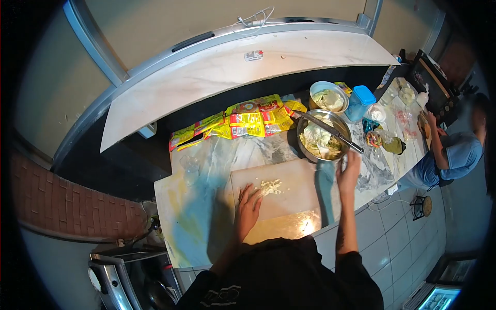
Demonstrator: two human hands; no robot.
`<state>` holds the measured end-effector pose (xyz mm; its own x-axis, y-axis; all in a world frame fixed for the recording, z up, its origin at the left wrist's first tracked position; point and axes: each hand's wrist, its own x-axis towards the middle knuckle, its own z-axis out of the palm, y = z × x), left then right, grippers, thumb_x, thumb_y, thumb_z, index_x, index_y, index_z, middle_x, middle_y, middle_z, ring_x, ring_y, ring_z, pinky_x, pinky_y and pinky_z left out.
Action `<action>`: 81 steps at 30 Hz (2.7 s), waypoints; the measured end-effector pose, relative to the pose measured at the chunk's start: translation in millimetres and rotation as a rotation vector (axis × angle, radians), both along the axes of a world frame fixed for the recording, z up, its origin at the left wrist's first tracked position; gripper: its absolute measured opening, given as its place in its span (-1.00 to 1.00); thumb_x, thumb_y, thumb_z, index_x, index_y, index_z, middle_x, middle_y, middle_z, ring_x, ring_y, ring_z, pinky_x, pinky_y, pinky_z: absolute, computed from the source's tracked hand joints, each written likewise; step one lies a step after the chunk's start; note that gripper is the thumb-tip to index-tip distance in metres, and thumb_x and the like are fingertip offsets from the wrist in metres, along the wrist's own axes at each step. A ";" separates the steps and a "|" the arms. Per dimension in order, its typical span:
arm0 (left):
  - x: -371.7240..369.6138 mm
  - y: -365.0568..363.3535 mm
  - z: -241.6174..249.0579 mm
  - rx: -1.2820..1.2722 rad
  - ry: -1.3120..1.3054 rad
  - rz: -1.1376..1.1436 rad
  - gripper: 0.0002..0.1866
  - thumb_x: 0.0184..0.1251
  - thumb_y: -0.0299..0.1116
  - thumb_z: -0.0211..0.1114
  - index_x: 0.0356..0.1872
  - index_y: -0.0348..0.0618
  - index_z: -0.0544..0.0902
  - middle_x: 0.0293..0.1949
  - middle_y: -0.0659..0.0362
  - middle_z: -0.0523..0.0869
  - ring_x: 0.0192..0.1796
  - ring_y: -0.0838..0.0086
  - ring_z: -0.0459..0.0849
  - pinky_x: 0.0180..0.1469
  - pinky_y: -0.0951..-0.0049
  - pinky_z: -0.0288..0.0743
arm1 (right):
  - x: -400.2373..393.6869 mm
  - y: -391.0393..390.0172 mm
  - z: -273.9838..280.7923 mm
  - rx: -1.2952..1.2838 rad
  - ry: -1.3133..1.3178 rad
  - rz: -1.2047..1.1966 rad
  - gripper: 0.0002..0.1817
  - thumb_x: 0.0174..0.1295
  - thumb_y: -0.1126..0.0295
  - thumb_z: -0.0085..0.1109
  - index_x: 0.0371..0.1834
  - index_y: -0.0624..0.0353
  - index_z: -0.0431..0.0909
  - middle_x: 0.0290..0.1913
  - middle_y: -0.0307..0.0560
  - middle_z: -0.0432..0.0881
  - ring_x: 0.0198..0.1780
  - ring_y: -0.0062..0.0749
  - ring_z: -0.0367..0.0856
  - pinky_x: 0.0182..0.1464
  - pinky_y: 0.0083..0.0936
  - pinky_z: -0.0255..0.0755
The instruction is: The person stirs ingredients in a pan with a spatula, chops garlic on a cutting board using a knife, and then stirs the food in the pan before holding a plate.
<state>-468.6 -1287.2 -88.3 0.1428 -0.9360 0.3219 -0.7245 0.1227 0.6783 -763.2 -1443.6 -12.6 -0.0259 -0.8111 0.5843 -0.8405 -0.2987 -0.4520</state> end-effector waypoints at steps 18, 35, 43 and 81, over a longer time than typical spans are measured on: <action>-0.7 -6.1 -5.5 -0.144 0.089 -0.007 -0.87 0.25 -0.58 0.28 -0.20 -0.28 0.71 -0.10 0.04 0.68 0.11 0.11 0.61 0.39 0.06 0.27 | -63.5 -75.1 -22.3 0.105 0.372 0.038 -0.64 -0.01 0.67 0.16 -0.10 0.23 0.40 -0.16 0.23 0.44 -0.10 0.24 0.46 -0.11 0.01 0.39; -2.4 -4.0 5.9 -0.096 0.048 -0.060 -0.76 0.24 -0.42 0.37 -0.07 -0.20 0.69 -0.02 0.04 0.64 0.15 0.11 0.58 0.45 -0.05 0.16 | -40.6 -30.7 -2.1 0.195 -0.038 -0.063 -0.86 0.04 0.48 0.15 -0.38 0.33 0.46 -0.48 0.24 0.54 -0.38 0.16 0.57 -0.29 -0.09 0.39; 1.4 -7.3 -14.5 -0.110 0.051 -0.045 -0.84 0.13 -0.46 0.44 -0.23 -0.14 0.75 -0.05 0.11 0.66 0.09 0.12 0.61 0.42 -0.01 0.24 | -6.4 36.6 -24.0 0.462 -0.944 0.219 -0.93 0.13 0.59 0.03 -0.36 0.17 0.47 -0.57 -0.32 0.42 -0.67 -0.66 0.26 -0.62 -0.62 0.11; 6.0 -24.0 34.7 0.122 0.361 -0.036 -0.90 0.24 -0.48 0.40 -0.27 -0.28 0.73 -0.30 0.02 0.79 -0.20 0.31 0.76 -0.06 0.44 0.54 | 69.3 89.1 -85.3 0.762 -0.651 0.427 -0.65 0.39 0.23 0.18 -0.41 0.34 0.55 -0.63 -0.33 0.35 -0.51 -0.65 0.24 -0.47 -0.49 0.20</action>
<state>-462.5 -1311.2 -53.6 0.1929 -0.9708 0.1426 -0.4332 0.0461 0.9001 -693.9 -1354.6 -97.9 0.2217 -0.9700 -0.0996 -0.2666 0.0380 -0.9631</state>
